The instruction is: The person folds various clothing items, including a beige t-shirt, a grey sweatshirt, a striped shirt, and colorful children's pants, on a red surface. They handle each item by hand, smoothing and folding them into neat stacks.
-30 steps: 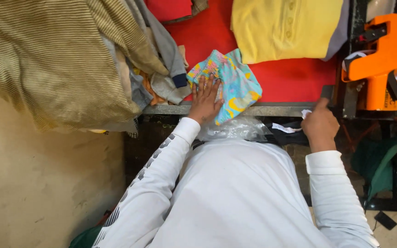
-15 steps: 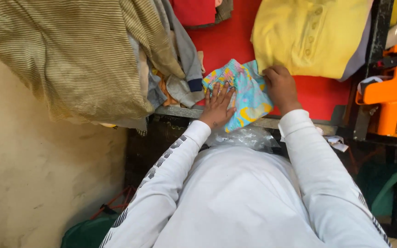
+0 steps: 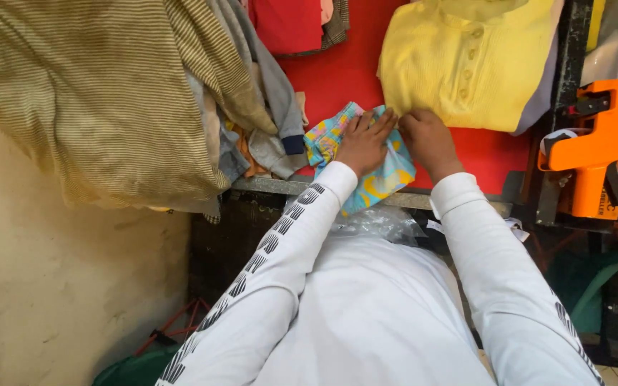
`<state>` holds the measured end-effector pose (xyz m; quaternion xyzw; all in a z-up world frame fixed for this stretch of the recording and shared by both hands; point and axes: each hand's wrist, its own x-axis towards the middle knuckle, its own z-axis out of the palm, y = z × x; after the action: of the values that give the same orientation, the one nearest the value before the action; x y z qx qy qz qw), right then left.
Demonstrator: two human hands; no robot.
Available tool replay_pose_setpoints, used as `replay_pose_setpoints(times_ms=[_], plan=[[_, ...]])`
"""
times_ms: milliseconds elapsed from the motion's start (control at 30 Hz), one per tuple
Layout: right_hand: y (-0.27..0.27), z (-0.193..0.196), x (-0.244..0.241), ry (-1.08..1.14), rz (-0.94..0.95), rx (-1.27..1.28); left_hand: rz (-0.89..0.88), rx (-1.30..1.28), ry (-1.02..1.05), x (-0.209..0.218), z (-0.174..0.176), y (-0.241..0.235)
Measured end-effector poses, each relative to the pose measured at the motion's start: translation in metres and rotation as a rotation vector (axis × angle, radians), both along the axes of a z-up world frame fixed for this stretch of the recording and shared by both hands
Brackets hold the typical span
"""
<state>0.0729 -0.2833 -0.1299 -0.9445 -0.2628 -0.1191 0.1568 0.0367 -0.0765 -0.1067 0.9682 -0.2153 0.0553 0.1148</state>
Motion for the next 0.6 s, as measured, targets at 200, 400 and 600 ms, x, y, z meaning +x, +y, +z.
replay_pose_setpoints(times_ms=[200, 400, 600], plan=[[0.001, 0.015, -0.004, -0.022, 0.096, 0.015, 0.015, 0.040, 0.178, -0.008, 0.034, 0.004], [-0.005, 0.054, -0.030, 0.026, 0.050, 0.051, -0.008, 0.092, 0.383, -0.001, 0.052, 0.005], [-0.048, 0.108, -0.125, 0.446, -0.356, 0.322, -0.044, 0.094, 0.405, 0.003, 0.037, 0.008]])
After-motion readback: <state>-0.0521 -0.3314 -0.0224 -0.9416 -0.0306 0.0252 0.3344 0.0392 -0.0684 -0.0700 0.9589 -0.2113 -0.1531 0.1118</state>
